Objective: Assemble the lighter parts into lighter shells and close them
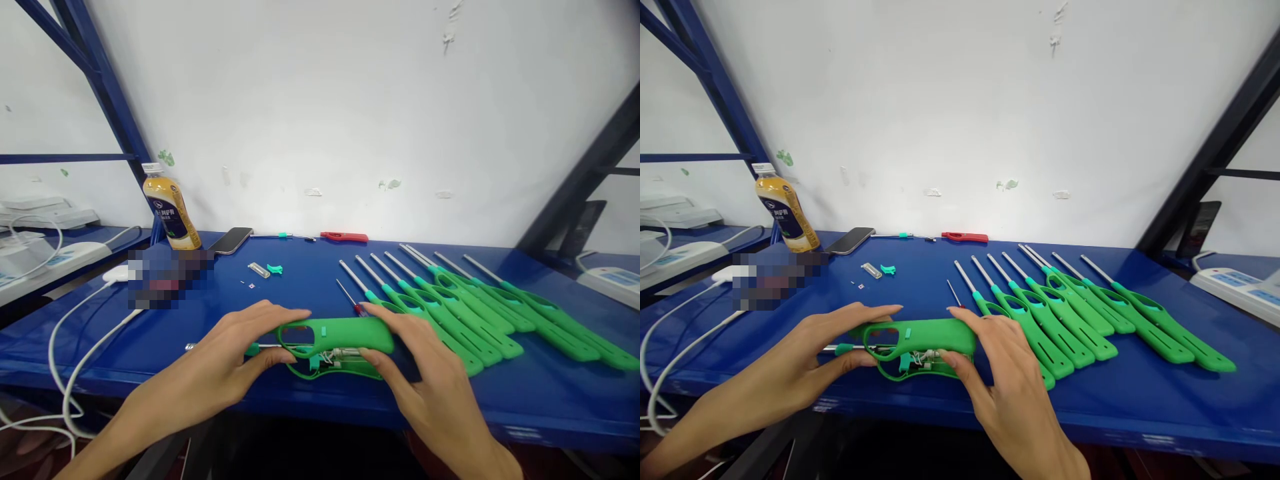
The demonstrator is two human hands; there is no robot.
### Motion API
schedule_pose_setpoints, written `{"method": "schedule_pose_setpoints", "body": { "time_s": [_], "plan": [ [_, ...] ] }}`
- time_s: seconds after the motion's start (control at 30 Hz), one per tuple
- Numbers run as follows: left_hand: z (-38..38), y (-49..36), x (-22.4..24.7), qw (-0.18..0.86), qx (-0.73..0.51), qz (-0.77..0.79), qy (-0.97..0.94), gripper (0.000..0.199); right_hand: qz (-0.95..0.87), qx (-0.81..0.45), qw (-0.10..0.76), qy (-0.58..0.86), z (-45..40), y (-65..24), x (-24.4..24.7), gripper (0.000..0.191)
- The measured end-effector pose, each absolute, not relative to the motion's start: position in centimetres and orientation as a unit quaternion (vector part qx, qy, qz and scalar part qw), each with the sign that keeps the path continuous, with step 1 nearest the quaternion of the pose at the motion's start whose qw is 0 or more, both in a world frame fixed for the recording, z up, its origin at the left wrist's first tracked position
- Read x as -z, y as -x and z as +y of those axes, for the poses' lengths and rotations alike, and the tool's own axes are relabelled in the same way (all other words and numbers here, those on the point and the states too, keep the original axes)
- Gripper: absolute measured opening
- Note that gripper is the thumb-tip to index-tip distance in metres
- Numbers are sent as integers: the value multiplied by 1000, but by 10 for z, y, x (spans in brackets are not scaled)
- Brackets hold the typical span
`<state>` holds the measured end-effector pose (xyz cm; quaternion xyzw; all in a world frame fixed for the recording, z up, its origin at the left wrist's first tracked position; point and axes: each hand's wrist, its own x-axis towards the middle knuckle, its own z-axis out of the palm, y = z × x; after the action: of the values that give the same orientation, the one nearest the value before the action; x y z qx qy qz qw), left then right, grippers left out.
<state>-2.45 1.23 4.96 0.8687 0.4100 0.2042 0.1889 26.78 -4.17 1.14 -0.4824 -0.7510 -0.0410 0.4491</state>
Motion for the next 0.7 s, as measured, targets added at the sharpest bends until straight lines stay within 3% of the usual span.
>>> {"method": "schedule_pose_setpoints", "body": {
  "time_s": [0.1, 0.4, 0.7],
  "plan": [
    [18, 28, -51, 198, -183, 397, -877, 44, -758, 49, 431, 487, -40, -267, -9, 38],
    [17, 22, -53, 240, -157, 368, -884, 33, -813, 16, 363, 456, -41, -264, -11, 22],
    [16, 18, -54, 248, -128, 362, -889, 33, -830, -14, 321, 456, -42, -263, -13, 23]
  ]
}}
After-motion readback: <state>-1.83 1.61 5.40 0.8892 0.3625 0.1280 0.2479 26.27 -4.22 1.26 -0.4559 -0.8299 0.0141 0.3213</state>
